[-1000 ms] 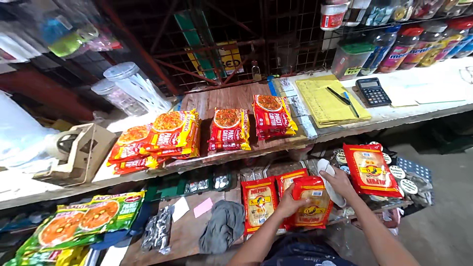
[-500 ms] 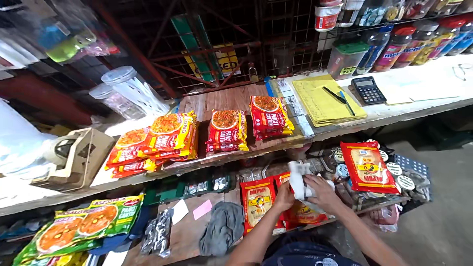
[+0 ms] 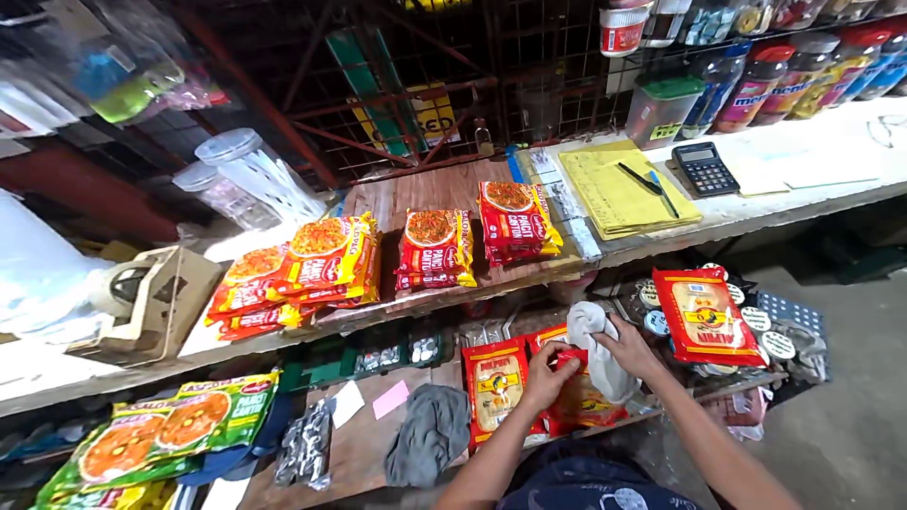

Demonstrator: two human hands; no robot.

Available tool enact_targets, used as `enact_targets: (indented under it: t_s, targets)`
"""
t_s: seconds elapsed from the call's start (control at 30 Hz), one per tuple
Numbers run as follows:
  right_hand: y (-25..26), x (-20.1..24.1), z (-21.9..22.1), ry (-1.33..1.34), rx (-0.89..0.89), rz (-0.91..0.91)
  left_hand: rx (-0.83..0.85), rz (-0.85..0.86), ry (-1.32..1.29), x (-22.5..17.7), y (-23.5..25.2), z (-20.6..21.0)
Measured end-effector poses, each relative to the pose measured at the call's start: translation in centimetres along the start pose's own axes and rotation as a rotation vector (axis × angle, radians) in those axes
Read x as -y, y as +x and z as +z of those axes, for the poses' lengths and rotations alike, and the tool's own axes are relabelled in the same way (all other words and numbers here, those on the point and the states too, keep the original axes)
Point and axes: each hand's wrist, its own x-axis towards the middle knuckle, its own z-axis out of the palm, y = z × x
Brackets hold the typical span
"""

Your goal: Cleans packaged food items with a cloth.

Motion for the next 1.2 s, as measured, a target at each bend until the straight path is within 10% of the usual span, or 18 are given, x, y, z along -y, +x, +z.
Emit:
enact_targets:
  t_s: [0.23, 0.4, 0.7, 1.2]
  targets:
    - [-0.9, -1.3, 0.0, 0.219, -0.115, 0.075, -0.013, 0.19, 0.436, -1.3, -0.9, -0.9]
    - [-1.5, -0.9, -0.9, 0.428, -0.238, 0.037, 0.023, -0.101, 0.324, -3.1, 0.1, -1.5]
    - [-2.9, 5.1, 1.7, -0.526, 0.384, -0.061, -0.13, -0.18, -0.173, -2.6, -0.5, 1.2]
    - [-1.7, -2.9, -3.2, -0.297, 0.32, 0.035, -0.046, -0.125, 0.034, -1.5, -1.5, -1.2]
